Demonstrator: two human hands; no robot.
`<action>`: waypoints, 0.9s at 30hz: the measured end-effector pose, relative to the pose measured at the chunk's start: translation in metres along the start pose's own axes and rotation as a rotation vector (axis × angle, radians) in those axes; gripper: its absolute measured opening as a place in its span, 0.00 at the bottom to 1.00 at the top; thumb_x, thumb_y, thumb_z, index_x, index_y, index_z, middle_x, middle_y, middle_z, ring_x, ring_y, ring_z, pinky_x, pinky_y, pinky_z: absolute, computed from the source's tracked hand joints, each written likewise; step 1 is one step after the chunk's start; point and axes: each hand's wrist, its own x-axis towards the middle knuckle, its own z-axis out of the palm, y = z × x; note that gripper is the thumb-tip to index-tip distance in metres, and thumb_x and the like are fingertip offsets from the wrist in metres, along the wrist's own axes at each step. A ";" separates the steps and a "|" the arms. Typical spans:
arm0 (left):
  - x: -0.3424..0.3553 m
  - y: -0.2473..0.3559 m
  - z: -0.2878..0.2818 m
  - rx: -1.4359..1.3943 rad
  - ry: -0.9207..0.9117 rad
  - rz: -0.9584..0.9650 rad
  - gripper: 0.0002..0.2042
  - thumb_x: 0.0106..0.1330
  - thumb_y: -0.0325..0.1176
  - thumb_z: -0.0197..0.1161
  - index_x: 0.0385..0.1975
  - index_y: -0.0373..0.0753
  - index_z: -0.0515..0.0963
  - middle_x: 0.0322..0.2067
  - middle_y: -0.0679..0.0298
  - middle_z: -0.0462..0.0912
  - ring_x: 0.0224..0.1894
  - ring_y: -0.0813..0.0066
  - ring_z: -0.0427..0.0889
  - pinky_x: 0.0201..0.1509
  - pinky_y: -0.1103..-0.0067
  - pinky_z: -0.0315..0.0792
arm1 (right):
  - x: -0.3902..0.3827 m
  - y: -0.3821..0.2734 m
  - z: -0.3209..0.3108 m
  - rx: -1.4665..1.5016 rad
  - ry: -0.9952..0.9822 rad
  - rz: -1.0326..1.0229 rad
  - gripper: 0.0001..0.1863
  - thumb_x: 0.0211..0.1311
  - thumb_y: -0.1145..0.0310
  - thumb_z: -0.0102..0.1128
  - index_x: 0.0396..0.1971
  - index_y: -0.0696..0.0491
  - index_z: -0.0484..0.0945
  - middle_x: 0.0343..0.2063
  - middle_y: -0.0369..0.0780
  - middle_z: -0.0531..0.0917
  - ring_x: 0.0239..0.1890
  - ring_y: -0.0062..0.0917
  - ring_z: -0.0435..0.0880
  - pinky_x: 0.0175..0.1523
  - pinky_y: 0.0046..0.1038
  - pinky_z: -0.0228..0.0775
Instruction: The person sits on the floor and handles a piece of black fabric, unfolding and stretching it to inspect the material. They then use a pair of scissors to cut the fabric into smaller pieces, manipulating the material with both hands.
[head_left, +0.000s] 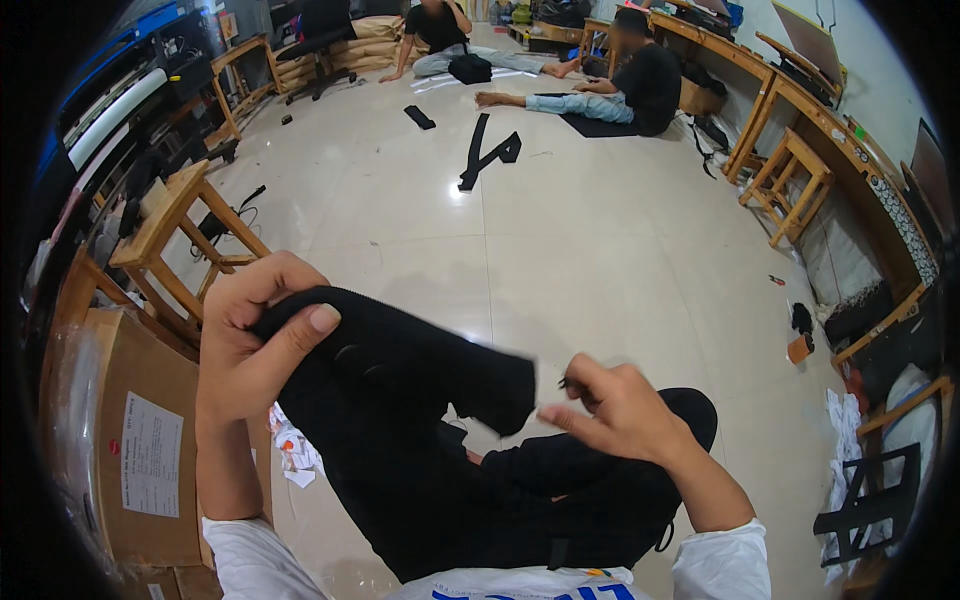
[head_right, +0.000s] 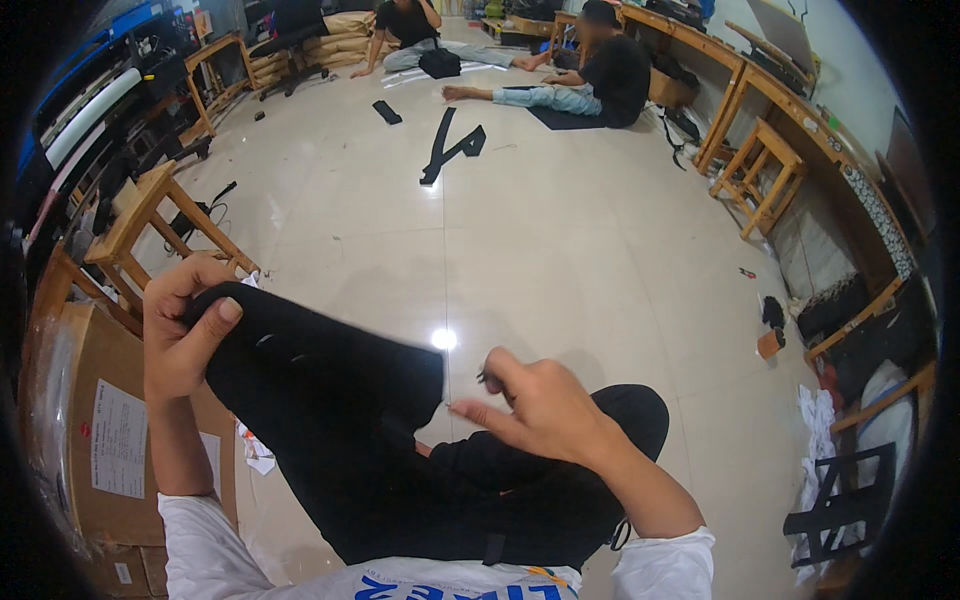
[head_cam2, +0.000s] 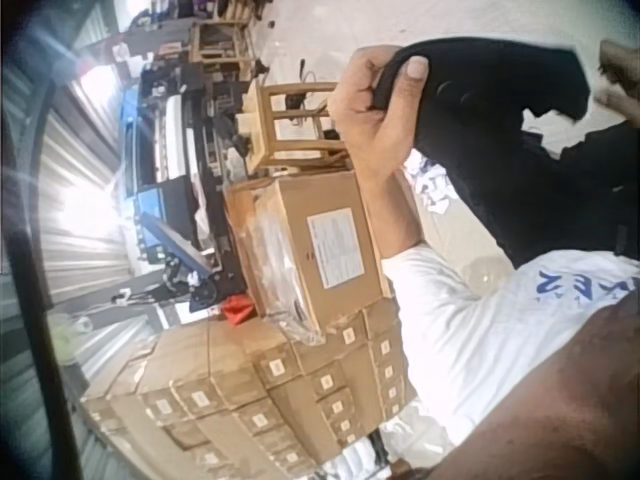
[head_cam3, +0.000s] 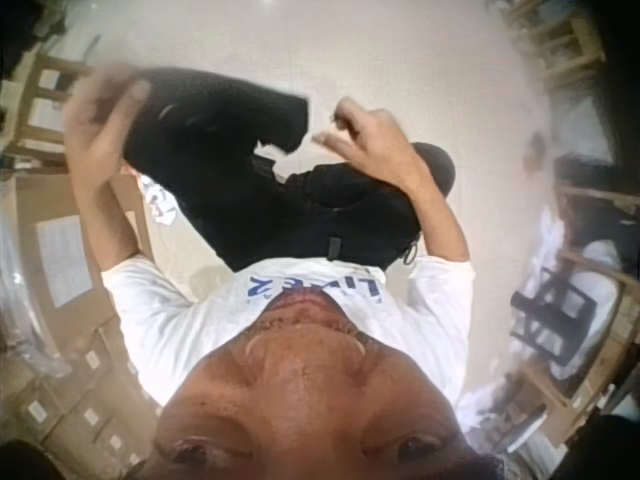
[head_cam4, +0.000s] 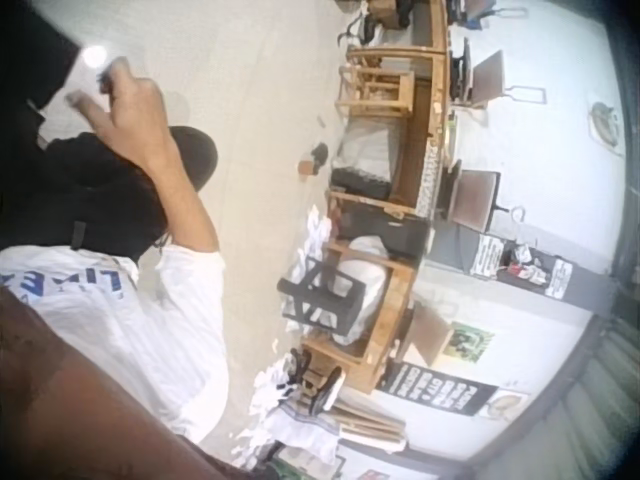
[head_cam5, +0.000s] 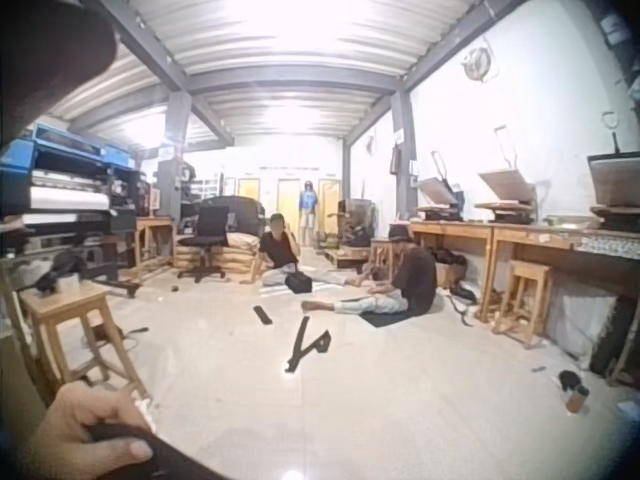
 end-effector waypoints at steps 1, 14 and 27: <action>-0.001 0.001 0.000 -0.013 0.008 -0.002 0.07 0.67 0.30 0.68 0.29 0.35 0.79 0.22 0.72 0.77 0.24 0.87 0.71 0.30 0.86 0.63 | 0.000 -0.003 0.001 -0.009 -0.086 -0.043 0.22 0.70 0.51 0.66 0.29 0.56 0.73 0.15 0.44 0.75 0.16 0.31 0.75 0.26 0.30 0.67; -0.002 -0.009 -0.010 -0.151 0.020 -0.060 0.08 0.69 0.33 0.69 0.32 0.36 0.78 0.24 0.73 0.78 0.26 0.89 0.71 0.32 0.87 0.63 | -0.015 -0.013 -0.027 0.627 0.285 -0.272 0.21 0.79 0.59 0.55 0.24 0.56 0.74 0.26 0.37 0.74 0.29 0.21 0.73 0.37 0.25 0.66; -0.005 0.002 0.001 0.121 -0.619 0.030 0.11 0.62 0.33 0.74 0.29 0.36 0.78 0.16 0.59 0.72 0.16 0.67 0.70 0.23 0.76 0.61 | 0.001 -0.038 -0.081 1.391 0.377 -0.093 0.17 0.81 0.58 0.46 0.28 0.46 0.60 0.15 0.29 0.59 0.18 0.16 0.58 0.27 0.23 0.62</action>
